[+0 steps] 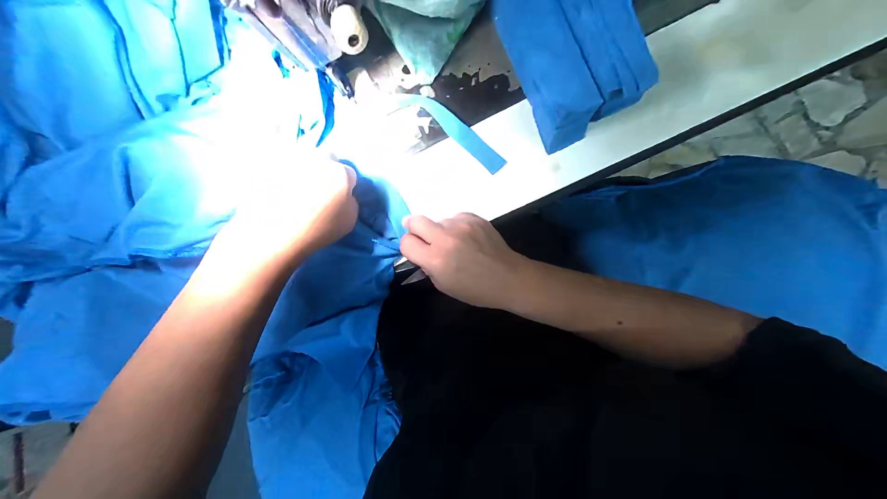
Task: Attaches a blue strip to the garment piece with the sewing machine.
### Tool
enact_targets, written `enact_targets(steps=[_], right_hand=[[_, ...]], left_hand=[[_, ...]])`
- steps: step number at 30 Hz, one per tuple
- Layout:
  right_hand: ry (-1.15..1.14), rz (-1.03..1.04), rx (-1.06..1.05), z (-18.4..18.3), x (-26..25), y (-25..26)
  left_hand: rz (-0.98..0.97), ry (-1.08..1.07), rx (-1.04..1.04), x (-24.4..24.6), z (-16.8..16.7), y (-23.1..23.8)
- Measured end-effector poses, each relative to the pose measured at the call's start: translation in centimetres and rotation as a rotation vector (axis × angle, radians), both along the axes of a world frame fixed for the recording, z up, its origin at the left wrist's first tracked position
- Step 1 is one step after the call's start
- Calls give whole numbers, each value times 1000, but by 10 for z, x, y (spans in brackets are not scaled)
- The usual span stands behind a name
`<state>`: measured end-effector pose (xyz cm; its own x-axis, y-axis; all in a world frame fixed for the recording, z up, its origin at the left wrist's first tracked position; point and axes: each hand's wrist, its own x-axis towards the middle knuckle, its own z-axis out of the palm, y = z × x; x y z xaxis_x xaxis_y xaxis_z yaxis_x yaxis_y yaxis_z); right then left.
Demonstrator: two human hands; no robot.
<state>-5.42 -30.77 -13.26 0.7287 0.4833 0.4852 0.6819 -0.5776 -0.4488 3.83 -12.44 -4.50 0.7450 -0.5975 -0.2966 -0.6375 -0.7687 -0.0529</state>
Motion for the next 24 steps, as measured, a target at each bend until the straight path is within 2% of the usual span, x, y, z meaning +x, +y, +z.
enact_targets(steps=[4,7,9,13,16,21,24], right_hand=[[78,-34,-29,7,0,2],[138,-25,-88,12,0,2],[119,-19,-76,10,1,3],[151,-12,-82,11,2,3],[246,-7,-115,19,1,1],[163,-8,-94,14,-3,-2],[253,14,-138,18,-9,-9]], left_hand=[[-55,0,-410,7,-2,-32],[-231,-55,-542,17,-12,-67],[-279,-78,-484,23,-14,-87],[-238,-82,-177,36,-18,-106],[-258,-73,-206,35,-18,-95],[-185,-168,-563,-9,1,-41],[-58,-179,-656,-42,-18,-4]])
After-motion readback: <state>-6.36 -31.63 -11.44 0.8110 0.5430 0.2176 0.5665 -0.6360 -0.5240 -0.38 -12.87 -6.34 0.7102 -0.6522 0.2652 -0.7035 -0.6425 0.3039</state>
